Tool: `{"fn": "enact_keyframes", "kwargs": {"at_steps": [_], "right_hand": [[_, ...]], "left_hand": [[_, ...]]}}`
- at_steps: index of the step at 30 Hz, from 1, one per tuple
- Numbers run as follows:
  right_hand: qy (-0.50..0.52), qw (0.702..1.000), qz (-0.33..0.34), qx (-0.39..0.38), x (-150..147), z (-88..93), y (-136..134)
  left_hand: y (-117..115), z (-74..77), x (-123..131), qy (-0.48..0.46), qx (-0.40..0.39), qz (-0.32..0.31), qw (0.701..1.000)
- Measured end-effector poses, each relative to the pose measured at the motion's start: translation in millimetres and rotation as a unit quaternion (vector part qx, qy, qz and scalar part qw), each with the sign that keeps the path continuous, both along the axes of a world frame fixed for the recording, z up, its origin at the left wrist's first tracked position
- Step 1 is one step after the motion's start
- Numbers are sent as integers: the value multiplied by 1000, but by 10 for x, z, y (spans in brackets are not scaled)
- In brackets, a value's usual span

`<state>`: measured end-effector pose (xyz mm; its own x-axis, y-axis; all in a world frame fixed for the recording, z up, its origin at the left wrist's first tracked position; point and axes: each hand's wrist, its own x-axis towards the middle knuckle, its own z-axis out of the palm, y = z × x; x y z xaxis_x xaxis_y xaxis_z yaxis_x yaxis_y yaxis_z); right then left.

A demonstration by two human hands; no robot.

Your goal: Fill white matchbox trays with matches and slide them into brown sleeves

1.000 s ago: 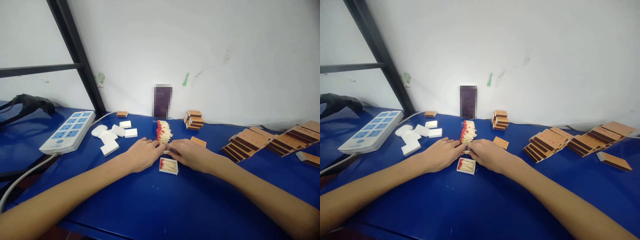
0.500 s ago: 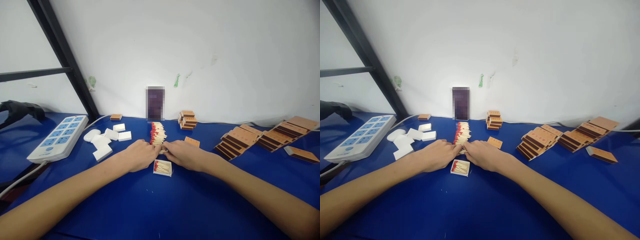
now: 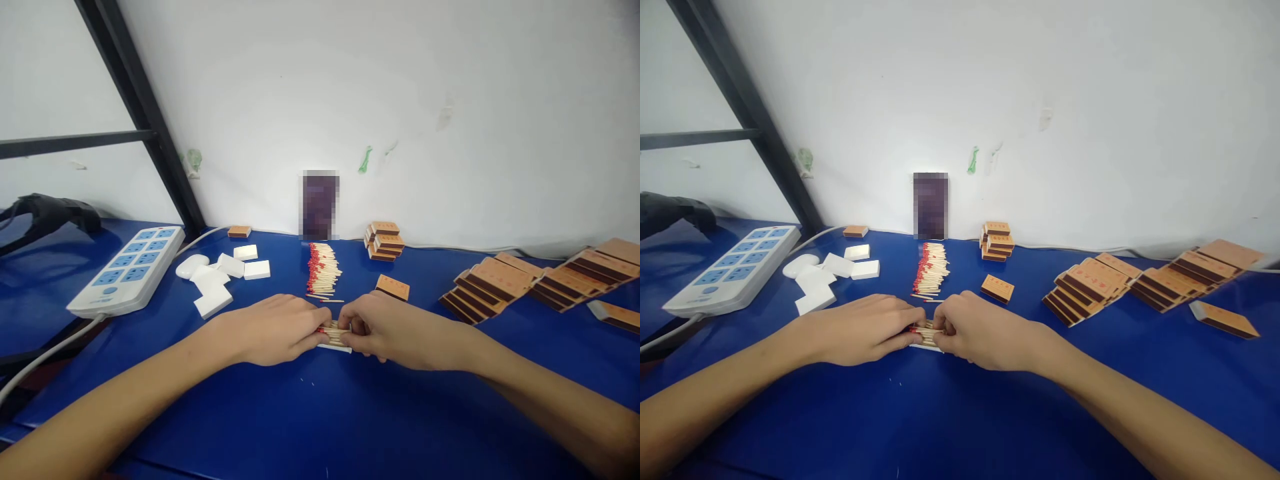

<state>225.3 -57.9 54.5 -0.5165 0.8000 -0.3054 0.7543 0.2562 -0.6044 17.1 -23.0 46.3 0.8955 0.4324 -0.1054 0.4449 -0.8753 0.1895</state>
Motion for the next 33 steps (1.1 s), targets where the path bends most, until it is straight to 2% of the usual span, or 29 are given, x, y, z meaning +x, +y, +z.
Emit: {"fn": "enact_keyframes", "kwargs": {"at_steps": [4, 8, 17, 21, 27, 33], "right_hand": [[2, 1000, -2, -23, 30, 2, 13], [19, 1000, 1, -4, 60, 23, 28], [22, 998, 27, 51, 56, -10, 63], [24, 998, 27, 59, 48, -17, 59], [32, 996, 63, 51, 92, 7, 54], [45, 995, 63, 60, 97, -33, 63]], "left_hand": [[38, 12, -49, -57, -69, 21, 996], [88, 19, -104, -92, -121, 53, 987], [212, -127, -142, -125, -232, 51, 963], [196, -142, -115, -136, -229, 42, 963], [169, -147, -87, -140, -215, 35, 966], [143, -150, -60, -139, -187, 38, 972]]}}
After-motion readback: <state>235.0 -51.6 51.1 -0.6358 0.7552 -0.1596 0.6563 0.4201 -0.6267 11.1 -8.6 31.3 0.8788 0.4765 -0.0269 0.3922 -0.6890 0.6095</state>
